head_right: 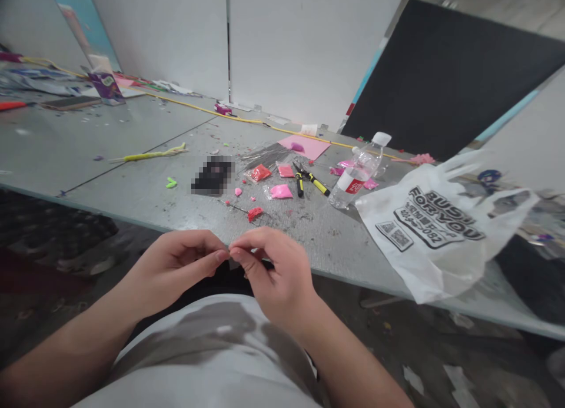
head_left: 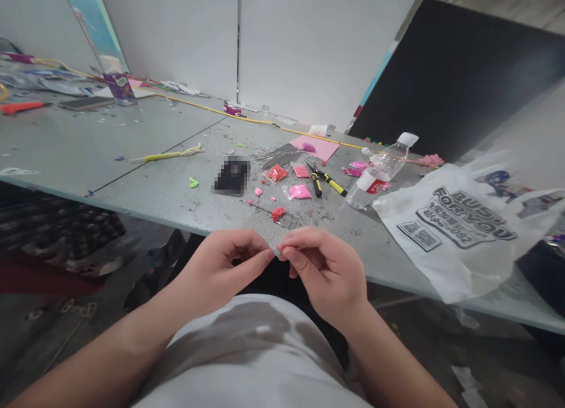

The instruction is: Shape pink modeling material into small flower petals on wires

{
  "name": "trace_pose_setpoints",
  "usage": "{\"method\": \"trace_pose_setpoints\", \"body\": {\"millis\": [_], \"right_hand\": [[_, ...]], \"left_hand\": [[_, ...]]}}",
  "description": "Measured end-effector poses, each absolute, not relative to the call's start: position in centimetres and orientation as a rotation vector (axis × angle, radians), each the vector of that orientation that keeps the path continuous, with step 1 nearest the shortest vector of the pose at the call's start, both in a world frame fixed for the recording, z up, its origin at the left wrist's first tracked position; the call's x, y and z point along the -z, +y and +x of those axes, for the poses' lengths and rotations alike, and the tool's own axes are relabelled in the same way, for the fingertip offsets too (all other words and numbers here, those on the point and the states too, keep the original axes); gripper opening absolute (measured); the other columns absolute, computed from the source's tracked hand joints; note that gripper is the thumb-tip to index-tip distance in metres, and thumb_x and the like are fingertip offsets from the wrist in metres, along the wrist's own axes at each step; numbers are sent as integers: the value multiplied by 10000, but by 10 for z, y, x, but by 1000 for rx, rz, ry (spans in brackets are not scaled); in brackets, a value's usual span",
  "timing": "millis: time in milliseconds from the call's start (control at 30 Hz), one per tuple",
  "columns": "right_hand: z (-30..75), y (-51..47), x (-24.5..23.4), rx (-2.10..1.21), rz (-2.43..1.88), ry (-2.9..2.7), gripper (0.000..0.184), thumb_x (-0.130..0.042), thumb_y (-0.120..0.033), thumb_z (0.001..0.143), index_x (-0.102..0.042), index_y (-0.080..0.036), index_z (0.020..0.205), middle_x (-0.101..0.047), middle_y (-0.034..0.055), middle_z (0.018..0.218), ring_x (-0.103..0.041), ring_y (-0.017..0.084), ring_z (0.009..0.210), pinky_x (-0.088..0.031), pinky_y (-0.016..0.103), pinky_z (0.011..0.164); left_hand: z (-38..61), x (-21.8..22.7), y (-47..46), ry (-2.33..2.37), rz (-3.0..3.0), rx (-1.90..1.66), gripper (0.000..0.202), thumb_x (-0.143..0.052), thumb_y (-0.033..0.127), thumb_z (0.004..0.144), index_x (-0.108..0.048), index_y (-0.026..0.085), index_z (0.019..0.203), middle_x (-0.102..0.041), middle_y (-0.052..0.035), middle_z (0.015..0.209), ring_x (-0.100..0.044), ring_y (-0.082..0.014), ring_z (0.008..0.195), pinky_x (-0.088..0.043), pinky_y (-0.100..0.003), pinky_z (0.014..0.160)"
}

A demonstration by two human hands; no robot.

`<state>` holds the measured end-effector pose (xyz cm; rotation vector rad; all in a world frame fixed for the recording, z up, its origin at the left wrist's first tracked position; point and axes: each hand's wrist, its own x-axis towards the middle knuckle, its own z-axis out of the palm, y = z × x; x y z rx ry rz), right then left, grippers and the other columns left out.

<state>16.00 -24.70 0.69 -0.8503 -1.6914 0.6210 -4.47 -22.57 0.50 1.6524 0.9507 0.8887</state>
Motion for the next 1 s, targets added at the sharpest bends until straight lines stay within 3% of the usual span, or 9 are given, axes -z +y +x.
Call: {"method": "trace_pose_setpoints", "body": {"millis": [133, 300, 500, 800, 1000], "right_hand": [[162, -249, -12, -587, -769, -1693, 148, -755, -111, 934, -801, -250, 952, -805, 37, 915, -766, 169, 792, -646, 283, 659], [161, -251, -20, -465, -796, -1738, 116, -819, -127, 905, -773, -233, 894, -773, 5, 790, -715, 139, 681, -606, 262, 629], [158, -247, -13, -166, -688, -1891, 68, -754, -164, 968, -779, -222, 993, -717, 40, 880, -686, 143, 751, -618, 272, 674], [164, -245, -12, -268, -536, -1978, 178, -724, -104, 961, -755, -199, 1108, -720, 68, 954, -692, 155, 812, -632, 297, 733], [161, -247, -15, -355, -680, -1919, 93, -746, -149, 960, -693, -220, 931, -751, 21, 853, -688, 128, 705, -606, 248, 639]], "left_hand": [[-46, -8, -226, 910, 1582, -839, 325, -683, 450, 968, -744, 164, 827, -579, 2, 676, -485, -122, 633, -374, -238, 563], [-44, -12, -228, 930, 1550, -799, 327, -686, 446, 946, -729, 152, 810, -550, 8, 643, -448, -115, 608, -338, -240, 543], [-39, -9, -231, 846, 1575, -840, 300, -675, 407, 950, -726, 140, 824, -654, -33, 738, -535, -143, 694, -420, -267, 625], [-41, -12, -234, 759, 1404, -849, 272, -734, 373, 936, -723, 146, 786, -651, -14, 714, -544, -125, 688, -422, -236, 633], [-43, -6, -228, 740, 1330, -741, 346, -734, 454, 957, -698, 154, 789, -462, 49, 606, -354, -84, 579, -258, -221, 529]]}}
